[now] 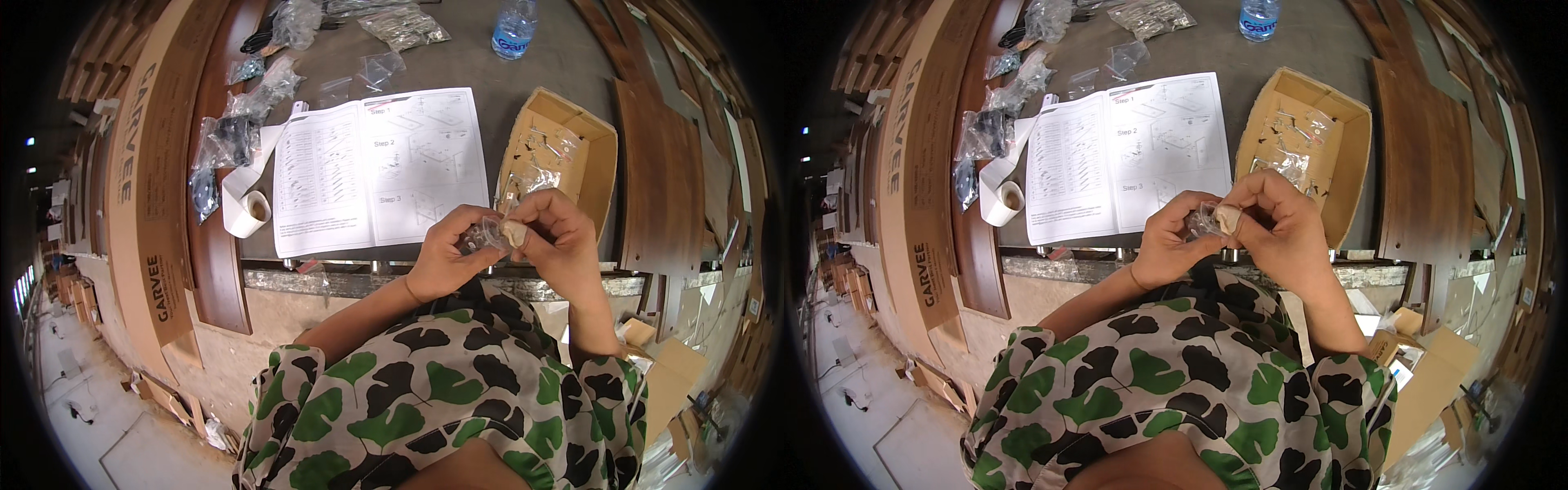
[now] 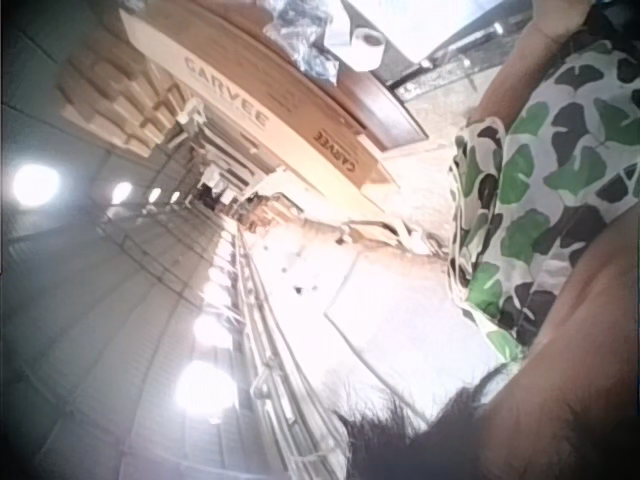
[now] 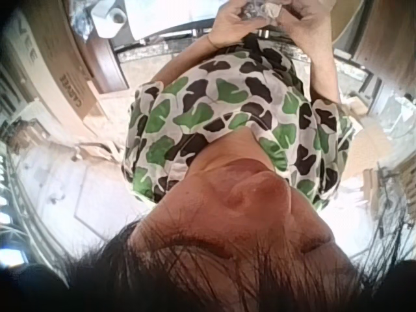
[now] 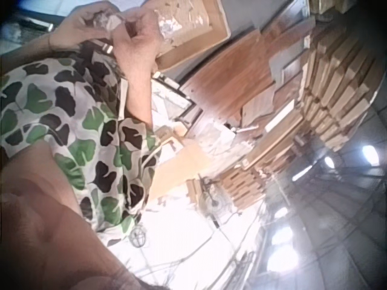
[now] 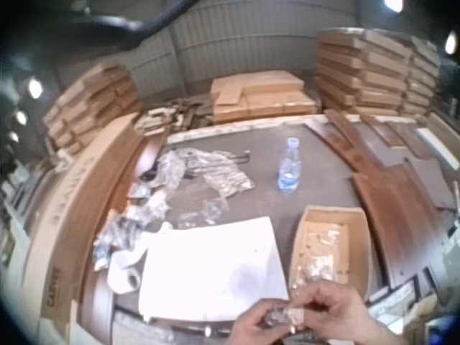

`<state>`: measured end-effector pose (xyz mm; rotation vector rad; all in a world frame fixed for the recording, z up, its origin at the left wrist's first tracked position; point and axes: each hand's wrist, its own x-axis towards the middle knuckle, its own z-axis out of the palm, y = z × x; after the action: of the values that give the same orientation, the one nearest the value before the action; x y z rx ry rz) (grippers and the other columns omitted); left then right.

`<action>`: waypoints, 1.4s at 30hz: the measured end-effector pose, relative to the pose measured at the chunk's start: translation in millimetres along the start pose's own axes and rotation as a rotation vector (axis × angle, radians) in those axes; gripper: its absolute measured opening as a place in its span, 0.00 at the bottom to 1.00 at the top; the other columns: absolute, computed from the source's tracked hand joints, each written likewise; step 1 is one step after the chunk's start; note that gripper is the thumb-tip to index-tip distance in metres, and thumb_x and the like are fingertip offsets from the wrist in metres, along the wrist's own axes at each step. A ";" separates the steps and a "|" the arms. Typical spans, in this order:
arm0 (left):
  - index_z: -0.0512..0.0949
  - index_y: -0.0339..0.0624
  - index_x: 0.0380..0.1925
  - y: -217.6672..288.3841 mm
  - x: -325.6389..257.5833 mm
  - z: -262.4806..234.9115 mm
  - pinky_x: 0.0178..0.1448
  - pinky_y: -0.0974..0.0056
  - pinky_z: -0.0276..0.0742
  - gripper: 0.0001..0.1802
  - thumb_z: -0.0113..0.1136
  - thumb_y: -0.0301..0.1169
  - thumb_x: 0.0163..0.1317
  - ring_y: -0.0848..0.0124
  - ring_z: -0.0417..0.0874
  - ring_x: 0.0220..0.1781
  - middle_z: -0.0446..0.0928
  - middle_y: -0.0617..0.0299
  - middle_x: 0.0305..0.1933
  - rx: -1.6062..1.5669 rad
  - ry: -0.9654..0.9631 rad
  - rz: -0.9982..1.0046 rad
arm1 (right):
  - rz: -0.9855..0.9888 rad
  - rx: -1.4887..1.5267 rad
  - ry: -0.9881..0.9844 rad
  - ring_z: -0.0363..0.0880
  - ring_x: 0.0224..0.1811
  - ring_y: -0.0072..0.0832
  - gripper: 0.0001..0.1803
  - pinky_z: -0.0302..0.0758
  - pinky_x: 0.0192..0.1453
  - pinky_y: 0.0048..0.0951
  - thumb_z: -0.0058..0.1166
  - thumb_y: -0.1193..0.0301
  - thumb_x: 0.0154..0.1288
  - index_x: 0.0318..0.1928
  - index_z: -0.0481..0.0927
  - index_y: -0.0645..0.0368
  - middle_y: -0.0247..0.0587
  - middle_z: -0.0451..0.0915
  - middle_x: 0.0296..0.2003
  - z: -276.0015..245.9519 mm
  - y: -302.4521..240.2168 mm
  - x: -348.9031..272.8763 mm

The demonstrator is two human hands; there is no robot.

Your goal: The person reads an instruction manual and sorts small furniture hardware components from a box into plastic bags by hand.

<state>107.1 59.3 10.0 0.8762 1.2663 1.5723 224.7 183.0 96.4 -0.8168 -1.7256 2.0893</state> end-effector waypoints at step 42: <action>0.78 0.35 0.36 52.2 1.0 -18.1 0.55 0.65 0.69 0.04 0.59 0.21 0.61 0.68 0.72 0.51 0.69 0.57 0.45 0.159 0.168 0.438 | -0.545 -0.551 -0.043 0.75 0.27 0.26 0.08 0.71 0.32 0.22 0.58 0.83 0.54 0.35 0.78 0.63 0.40 0.77 0.29 14.5 -3.3 4.9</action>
<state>79.0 50.9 56.9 1.2045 1.3977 1.9386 211.7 175.0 100.1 -0.3544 -2.2687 1.3026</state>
